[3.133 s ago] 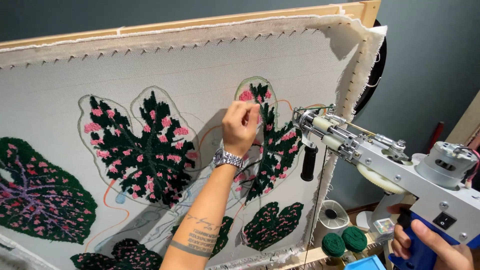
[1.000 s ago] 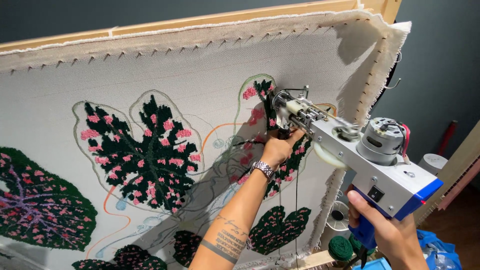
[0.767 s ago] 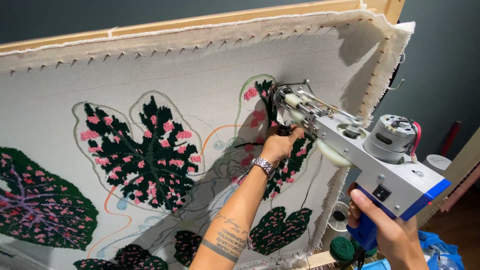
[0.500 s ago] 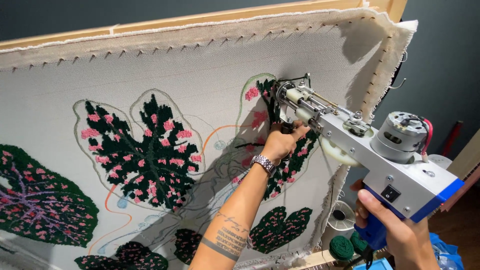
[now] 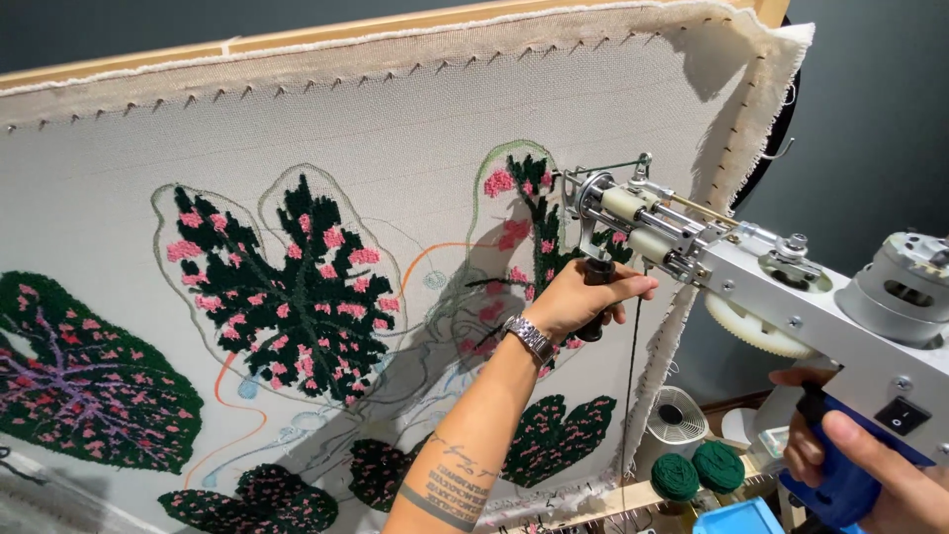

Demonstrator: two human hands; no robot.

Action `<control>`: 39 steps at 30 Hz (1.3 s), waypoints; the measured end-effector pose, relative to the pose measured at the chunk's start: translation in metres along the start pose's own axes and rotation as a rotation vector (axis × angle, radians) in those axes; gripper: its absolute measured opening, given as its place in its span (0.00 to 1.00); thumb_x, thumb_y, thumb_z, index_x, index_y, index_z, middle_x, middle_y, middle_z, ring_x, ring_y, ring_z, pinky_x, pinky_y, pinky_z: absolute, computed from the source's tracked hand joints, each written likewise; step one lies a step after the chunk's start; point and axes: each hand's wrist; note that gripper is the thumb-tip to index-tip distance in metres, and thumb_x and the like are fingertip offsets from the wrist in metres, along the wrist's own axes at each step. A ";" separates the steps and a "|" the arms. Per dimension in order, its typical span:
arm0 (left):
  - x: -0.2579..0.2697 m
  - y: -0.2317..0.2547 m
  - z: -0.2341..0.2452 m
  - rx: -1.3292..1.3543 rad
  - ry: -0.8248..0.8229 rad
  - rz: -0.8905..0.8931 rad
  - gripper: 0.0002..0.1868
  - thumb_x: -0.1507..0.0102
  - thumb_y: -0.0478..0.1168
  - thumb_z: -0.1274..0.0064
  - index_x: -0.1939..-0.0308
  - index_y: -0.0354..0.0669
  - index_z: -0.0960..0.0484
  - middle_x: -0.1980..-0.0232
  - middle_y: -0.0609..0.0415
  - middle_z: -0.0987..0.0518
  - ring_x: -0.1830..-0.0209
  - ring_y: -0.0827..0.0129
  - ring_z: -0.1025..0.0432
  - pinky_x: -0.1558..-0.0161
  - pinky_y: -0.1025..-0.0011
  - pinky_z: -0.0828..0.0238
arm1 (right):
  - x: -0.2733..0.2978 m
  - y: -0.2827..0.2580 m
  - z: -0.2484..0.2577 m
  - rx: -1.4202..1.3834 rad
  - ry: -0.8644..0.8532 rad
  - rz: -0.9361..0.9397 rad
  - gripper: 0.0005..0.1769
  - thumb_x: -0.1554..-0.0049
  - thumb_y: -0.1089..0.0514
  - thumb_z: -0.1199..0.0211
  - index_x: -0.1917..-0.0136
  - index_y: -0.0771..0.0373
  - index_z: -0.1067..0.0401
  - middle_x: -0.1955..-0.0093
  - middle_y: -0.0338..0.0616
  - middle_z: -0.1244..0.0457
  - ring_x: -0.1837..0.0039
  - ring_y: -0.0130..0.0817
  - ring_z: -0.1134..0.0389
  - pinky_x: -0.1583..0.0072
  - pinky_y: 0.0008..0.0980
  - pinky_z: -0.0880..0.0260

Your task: Using a tufting gun to create a rug with a floral/leaf pattern.

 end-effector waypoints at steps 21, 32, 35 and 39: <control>0.011 -0.018 -0.003 -0.066 0.061 0.095 0.16 0.39 0.49 0.37 0.57 0.39 0.12 0.64 0.61 0.16 0.74 0.81 0.29 0.71 0.78 0.32 | -0.005 -0.004 -0.005 0.013 0.012 -0.080 0.43 0.46 0.51 0.33 0.25 0.79 0.40 0.65 0.57 0.42 0.62 0.45 0.39 0.62 0.43 0.36; -0.013 -0.033 0.020 0.000 0.163 0.101 0.18 0.42 0.49 0.36 0.55 0.42 0.12 0.62 0.62 0.15 0.76 0.81 0.29 0.74 0.78 0.34 | -0.008 -0.034 -0.077 0.125 0.093 0.034 0.29 0.44 0.56 0.33 0.37 0.80 0.32 0.65 0.55 0.40 0.65 0.41 0.38 0.65 0.39 0.36; -0.027 -0.044 0.033 0.024 0.215 0.113 0.19 0.41 0.50 0.34 0.54 0.40 0.13 0.63 0.61 0.18 0.76 0.80 0.28 0.75 0.77 0.35 | -0.013 -0.035 -0.096 0.091 0.052 0.082 0.25 0.43 0.58 0.33 0.39 0.80 0.29 0.64 0.53 0.39 0.65 0.39 0.37 0.64 0.38 0.36; -0.034 -0.042 0.044 -0.023 0.191 0.101 0.20 0.38 0.51 0.38 0.52 0.38 0.13 0.64 0.62 0.16 0.76 0.80 0.29 0.74 0.78 0.34 | -0.018 -0.027 -0.104 0.064 0.044 0.117 0.19 0.42 0.61 0.32 0.45 0.80 0.30 0.65 0.53 0.38 0.66 0.40 0.37 0.64 0.39 0.35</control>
Point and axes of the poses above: each hand's wrist, its own x-axis away from the middle knuckle, its own z-axis out of the back of the hand, y = z × x
